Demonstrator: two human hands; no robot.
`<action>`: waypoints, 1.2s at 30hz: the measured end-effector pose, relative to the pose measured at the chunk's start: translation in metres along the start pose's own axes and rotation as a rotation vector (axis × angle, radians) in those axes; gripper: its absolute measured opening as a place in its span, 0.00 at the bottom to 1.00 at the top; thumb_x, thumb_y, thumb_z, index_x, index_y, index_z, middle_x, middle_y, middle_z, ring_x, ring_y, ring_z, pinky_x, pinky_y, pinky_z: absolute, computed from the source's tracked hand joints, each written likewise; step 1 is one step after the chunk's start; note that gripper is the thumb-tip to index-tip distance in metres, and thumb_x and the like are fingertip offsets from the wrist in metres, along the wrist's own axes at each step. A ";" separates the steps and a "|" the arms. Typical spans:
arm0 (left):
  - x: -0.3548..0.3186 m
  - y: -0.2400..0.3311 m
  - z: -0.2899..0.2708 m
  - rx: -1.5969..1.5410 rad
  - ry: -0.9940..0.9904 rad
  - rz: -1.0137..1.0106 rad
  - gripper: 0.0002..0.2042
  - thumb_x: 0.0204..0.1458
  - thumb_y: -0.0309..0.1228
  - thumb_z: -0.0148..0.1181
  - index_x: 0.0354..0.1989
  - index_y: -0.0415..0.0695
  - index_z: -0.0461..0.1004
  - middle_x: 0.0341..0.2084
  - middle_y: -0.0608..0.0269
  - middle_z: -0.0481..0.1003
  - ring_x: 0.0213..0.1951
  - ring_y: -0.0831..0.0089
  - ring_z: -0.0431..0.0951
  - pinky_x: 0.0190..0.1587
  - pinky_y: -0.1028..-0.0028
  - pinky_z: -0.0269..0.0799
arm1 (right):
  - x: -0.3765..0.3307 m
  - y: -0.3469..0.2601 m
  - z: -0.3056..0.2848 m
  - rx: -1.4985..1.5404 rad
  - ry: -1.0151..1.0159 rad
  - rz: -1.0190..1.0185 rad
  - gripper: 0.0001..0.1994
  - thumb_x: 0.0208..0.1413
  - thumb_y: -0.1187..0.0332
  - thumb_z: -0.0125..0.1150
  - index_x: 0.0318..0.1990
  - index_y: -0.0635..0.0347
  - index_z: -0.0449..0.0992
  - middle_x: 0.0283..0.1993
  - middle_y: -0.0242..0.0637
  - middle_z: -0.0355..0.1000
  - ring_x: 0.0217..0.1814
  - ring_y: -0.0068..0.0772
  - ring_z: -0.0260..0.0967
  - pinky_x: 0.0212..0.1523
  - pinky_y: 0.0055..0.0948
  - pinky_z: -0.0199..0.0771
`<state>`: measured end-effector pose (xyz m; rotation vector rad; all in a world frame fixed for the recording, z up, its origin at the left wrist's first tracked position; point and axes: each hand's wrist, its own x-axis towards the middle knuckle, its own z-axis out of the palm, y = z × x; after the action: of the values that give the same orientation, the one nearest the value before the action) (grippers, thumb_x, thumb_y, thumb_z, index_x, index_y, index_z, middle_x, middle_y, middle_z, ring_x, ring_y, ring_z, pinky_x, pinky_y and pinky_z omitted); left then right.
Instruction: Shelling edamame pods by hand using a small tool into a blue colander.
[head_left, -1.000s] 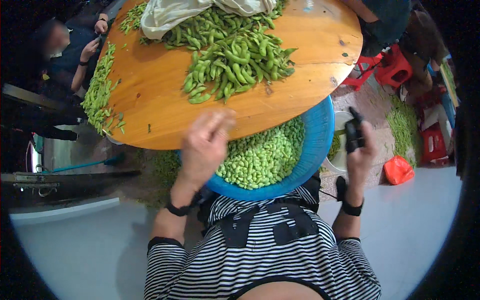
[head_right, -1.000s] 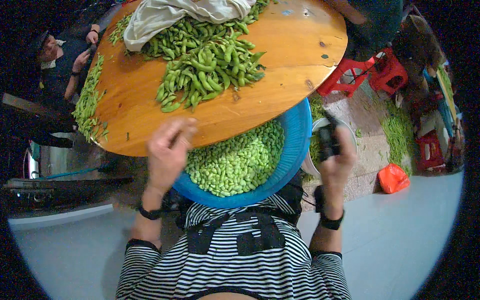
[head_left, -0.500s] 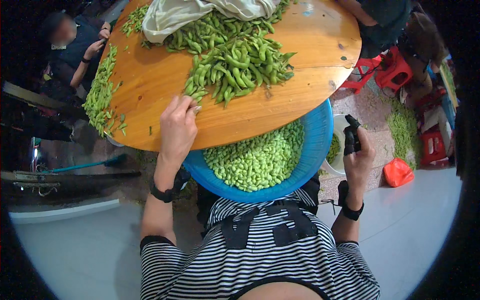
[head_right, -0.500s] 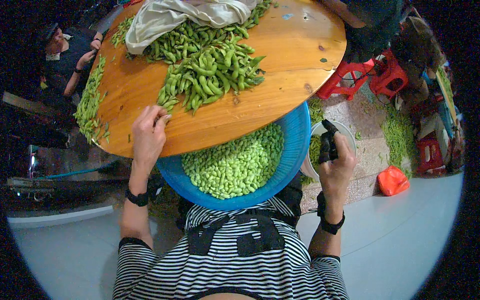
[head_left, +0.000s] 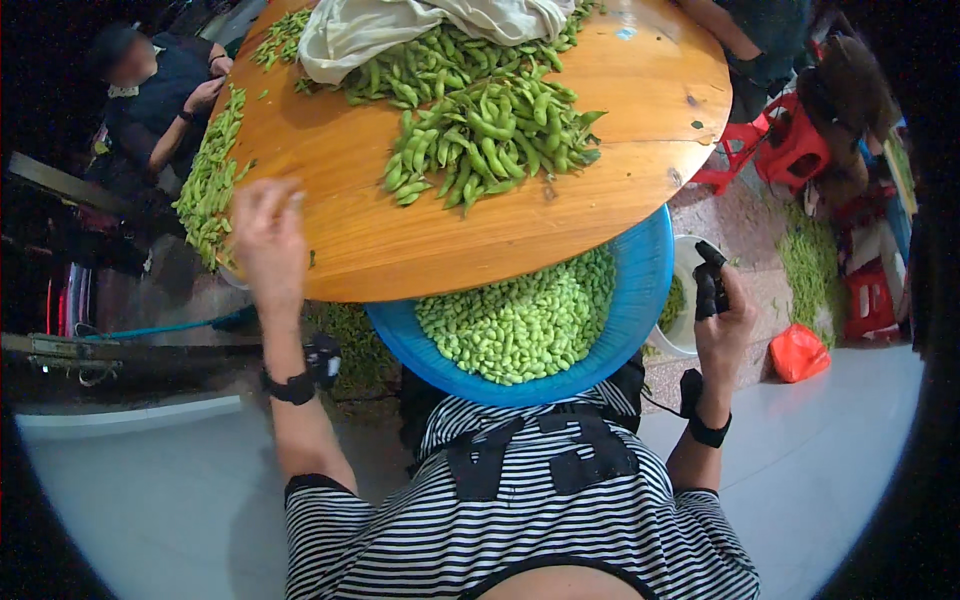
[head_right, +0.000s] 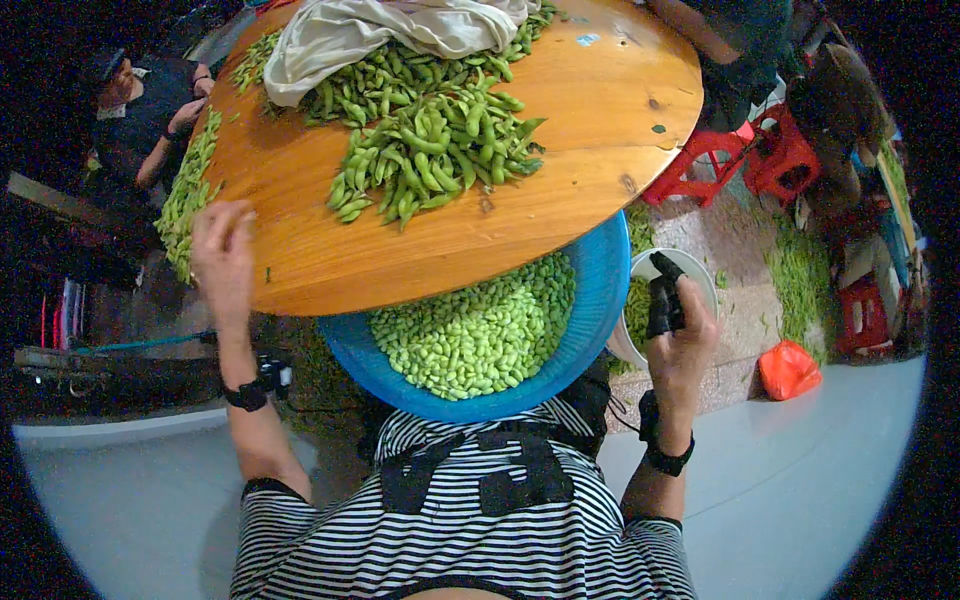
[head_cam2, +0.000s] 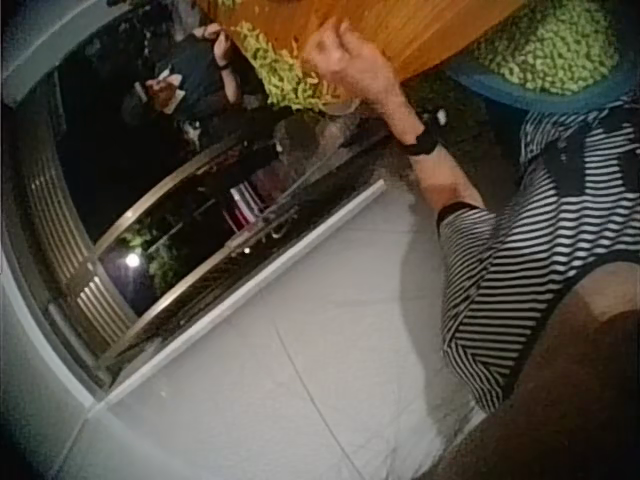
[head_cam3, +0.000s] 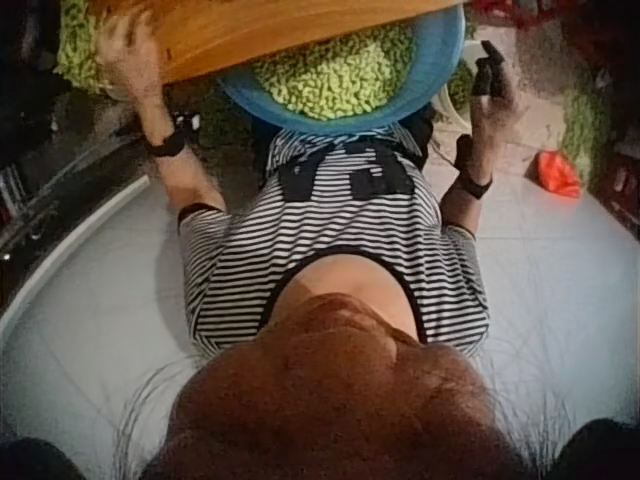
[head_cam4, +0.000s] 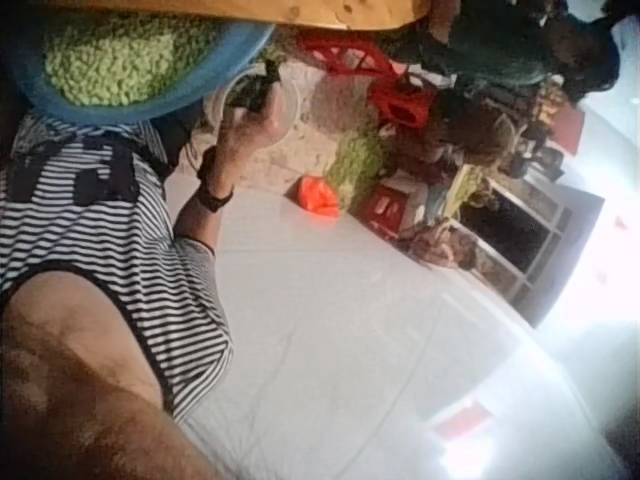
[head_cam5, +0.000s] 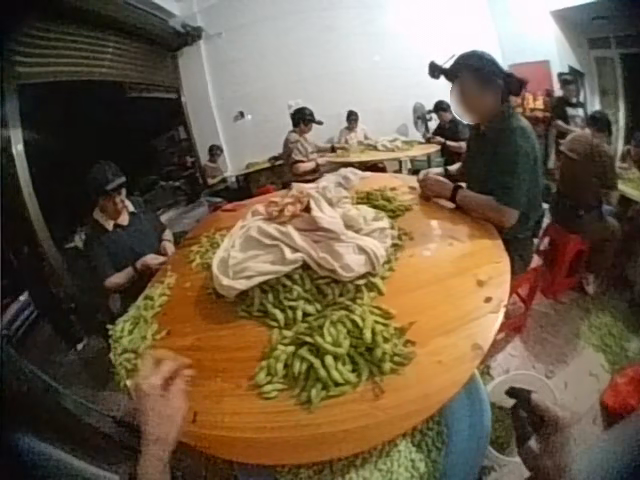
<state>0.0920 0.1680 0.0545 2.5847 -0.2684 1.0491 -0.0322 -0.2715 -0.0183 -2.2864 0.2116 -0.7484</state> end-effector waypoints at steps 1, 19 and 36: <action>-0.001 0.012 0.009 -0.180 -0.126 -0.058 0.08 0.47 0.20 0.59 0.37 0.38 0.78 0.29 0.57 0.73 0.36 0.60 0.76 0.41 0.68 0.71 | 0.000 0.001 0.004 0.009 0.003 -0.024 0.08 0.50 0.78 0.57 0.39 0.70 0.73 0.28 0.35 0.67 0.28 0.21 0.60 0.30 0.23 0.63; -0.005 0.053 0.045 -0.292 -0.368 0.019 0.05 0.49 0.20 0.57 0.33 0.32 0.72 0.33 0.50 0.69 0.36 0.51 0.73 0.39 0.62 0.70 | -0.004 -0.022 0.015 0.093 -0.174 -0.025 0.13 0.52 0.78 0.57 0.46 0.66 0.76 0.32 0.35 0.73 0.34 0.23 0.68 0.36 0.23 0.67; -0.093 0.176 0.043 -1.203 -0.792 -0.649 0.06 0.59 0.29 0.56 0.34 0.38 0.73 0.19 0.72 0.70 0.20 0.86 0.65 0.23 0.83 0.62 | -0.014 -0.078 0.031 0.858 -0.750 0.400 0.13 0.45 0.80 0.57 0.41 0.67 0.74 0.26 0.27 0.63 0.28 0.16 0.59 0.28 0.20 0.60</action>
<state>0.0010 -0.0070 0.0017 1.5861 -0.1367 -0.3678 -0.0301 -0.1909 0.0103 -1.4775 -0.0189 0.2364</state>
